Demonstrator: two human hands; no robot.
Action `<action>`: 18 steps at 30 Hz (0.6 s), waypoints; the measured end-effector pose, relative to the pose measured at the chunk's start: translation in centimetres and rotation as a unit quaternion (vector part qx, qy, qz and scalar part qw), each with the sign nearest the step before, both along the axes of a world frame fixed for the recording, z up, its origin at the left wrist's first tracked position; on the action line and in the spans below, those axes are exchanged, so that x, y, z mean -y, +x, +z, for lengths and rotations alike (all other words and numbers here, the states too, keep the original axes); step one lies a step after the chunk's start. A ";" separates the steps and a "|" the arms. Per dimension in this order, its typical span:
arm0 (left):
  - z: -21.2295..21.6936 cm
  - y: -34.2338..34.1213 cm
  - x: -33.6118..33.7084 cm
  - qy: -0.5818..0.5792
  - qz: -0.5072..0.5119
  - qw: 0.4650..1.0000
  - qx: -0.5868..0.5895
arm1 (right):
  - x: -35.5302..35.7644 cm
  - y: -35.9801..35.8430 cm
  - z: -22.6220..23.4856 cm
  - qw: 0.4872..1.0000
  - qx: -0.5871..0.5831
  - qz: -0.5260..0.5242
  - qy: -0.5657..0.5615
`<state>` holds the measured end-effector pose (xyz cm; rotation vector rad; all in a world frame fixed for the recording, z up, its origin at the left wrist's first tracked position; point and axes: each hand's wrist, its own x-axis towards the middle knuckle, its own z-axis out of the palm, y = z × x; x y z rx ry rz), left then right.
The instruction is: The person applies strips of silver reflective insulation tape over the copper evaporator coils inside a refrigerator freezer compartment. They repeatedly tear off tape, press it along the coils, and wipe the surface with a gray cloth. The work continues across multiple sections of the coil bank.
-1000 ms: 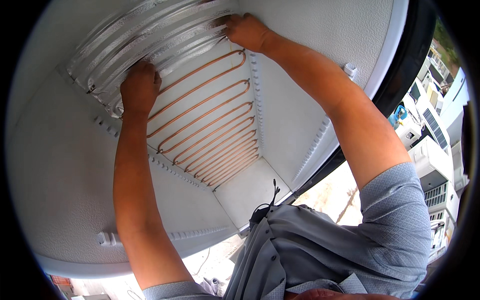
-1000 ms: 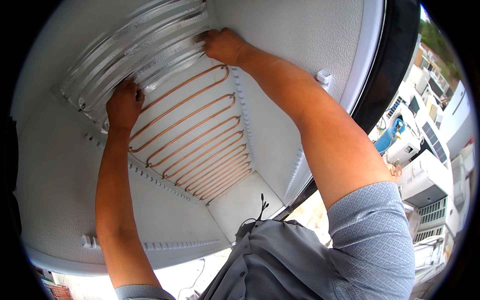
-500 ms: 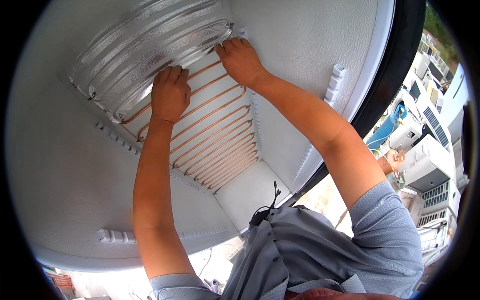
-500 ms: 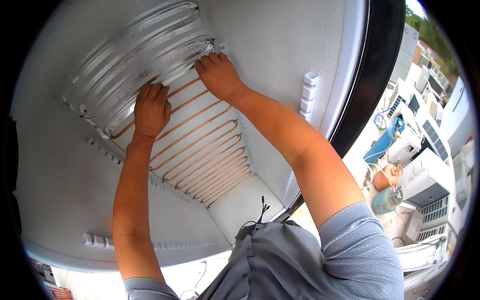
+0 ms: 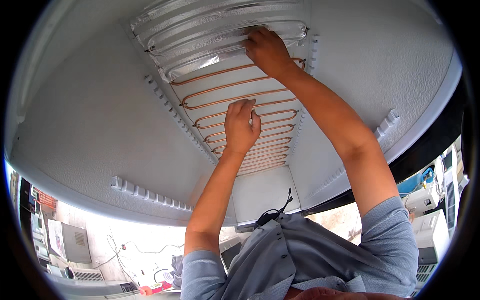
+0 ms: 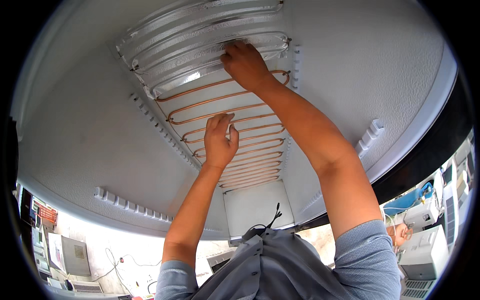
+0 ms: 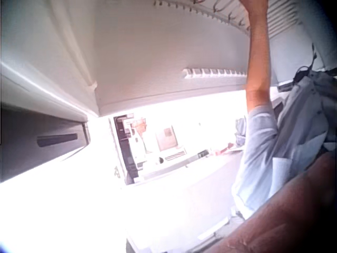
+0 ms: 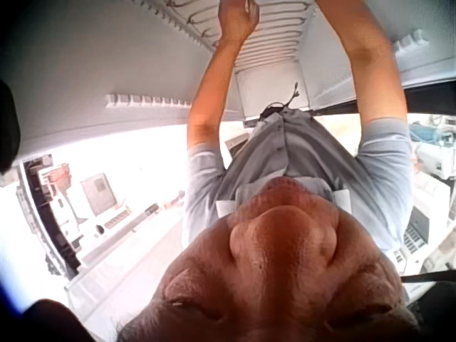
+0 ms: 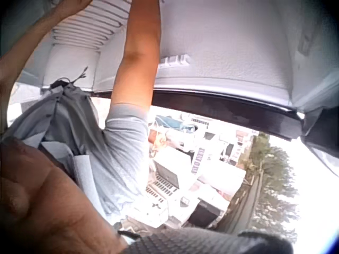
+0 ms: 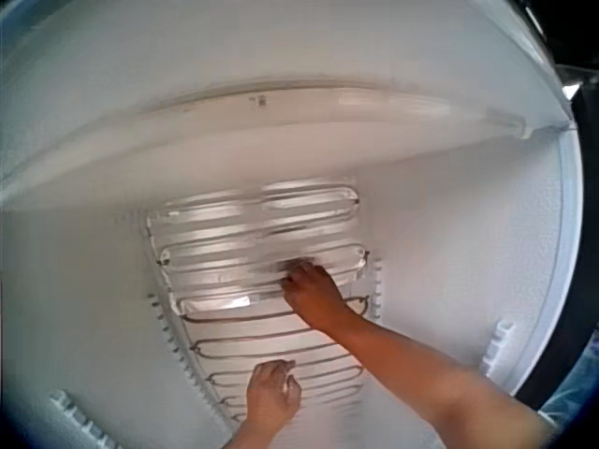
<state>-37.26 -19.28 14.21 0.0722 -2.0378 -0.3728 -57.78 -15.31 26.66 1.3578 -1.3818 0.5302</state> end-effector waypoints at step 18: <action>-38.1 38.2 -21.3 0.526 0.355 0.730 0.254 | 5.2 3.0 2.4 0.984 -0.098 0.039 0.141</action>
